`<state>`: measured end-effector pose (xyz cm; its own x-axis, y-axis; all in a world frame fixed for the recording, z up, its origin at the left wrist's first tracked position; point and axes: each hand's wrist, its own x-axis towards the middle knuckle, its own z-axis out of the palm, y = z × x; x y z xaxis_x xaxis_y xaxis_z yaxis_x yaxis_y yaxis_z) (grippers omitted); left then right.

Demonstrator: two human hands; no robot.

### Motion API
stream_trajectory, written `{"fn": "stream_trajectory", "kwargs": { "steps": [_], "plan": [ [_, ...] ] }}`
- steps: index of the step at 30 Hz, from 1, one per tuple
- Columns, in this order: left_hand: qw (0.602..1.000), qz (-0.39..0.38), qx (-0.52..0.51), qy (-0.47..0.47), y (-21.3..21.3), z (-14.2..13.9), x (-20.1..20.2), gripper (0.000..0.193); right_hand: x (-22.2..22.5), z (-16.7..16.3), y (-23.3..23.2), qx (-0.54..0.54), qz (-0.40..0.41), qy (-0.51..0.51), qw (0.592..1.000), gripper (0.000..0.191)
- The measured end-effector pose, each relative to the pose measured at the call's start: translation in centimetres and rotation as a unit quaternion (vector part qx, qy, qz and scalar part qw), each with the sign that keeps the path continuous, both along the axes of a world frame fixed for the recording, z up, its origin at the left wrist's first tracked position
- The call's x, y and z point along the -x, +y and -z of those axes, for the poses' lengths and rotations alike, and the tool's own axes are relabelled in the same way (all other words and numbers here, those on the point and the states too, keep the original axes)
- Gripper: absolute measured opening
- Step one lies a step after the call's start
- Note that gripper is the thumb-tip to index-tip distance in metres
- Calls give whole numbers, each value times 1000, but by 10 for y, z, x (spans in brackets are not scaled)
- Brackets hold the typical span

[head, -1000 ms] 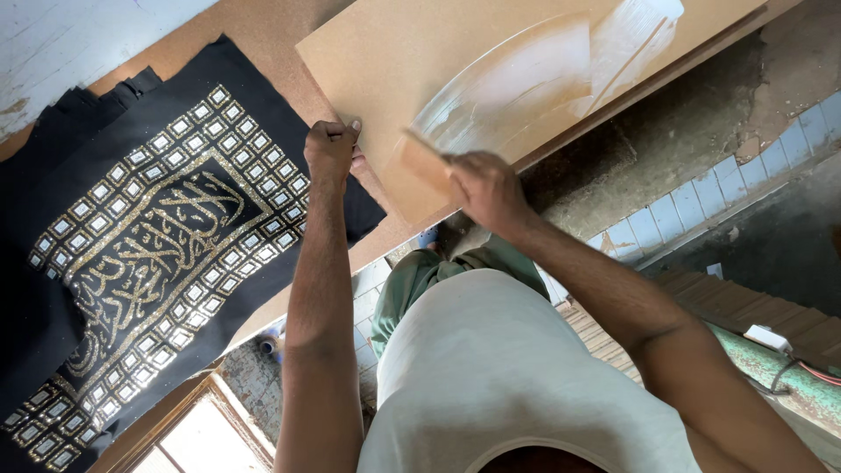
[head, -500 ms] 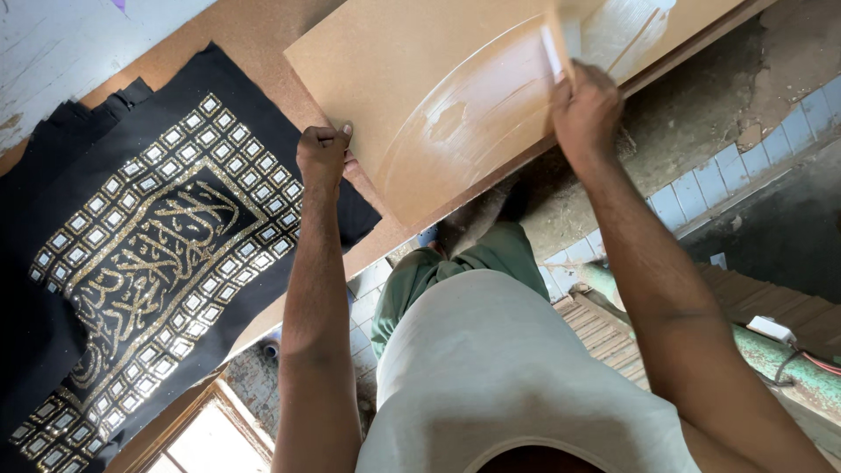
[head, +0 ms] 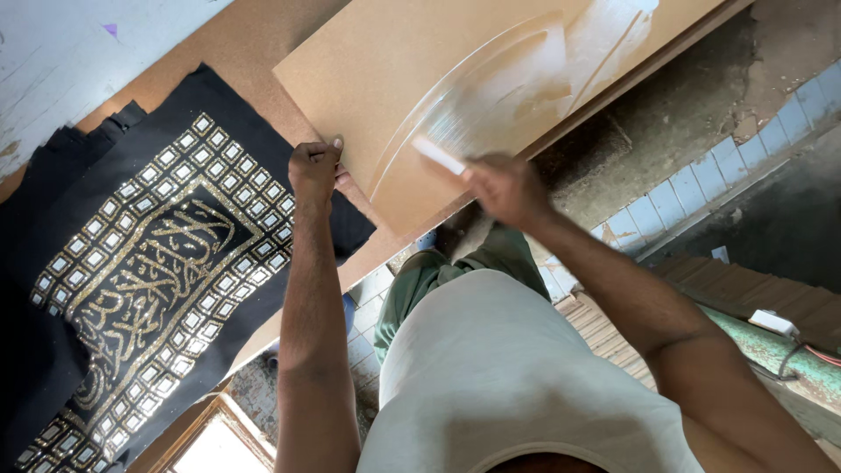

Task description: The person unfolds a black prayer mat with gold patterns and places it on a work surface. They apply a white adhesive to a cardboard backing using a small rectangular tool, then place the mat onto the adhesive. The person repeats the process with a second mat, smoothing each one into place.

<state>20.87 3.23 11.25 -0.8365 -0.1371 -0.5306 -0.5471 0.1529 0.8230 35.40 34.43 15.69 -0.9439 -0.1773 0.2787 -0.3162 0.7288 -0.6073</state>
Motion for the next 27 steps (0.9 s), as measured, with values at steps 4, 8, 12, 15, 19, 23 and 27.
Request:
{"fn": "stream_trajectory", "kwargs": {
  "steps": [4,8,12,15,19,23,27],
  "plan": [
    [1000,0,-20,10,1,1,0,32,33,-20,104,-104,281,-4,954,19],
    [1000,7,-20,2,0,0,1,32,25,-19,89,-182,195,106,958,22],
    [1000,23,-11,-8,1,4,5,35,-26,-16,-7,-115,-32,82,989,22],
    [999,-26,-18,20,4,14,10,38,-37,-25,-31,40,-66,-14,997,15],
    [997,-58,-12,48,7,31,16,37,-32,-35,2,205,85,-149,964,20],
    [995,-84,-55,1,-4,35,17,33,-42,-34,52,400,215,-178,873,24],
    [996,-78,-19,-47,-6,21,18,32,-57,-34,96,434,291,-119,844,21]
  ]
}}
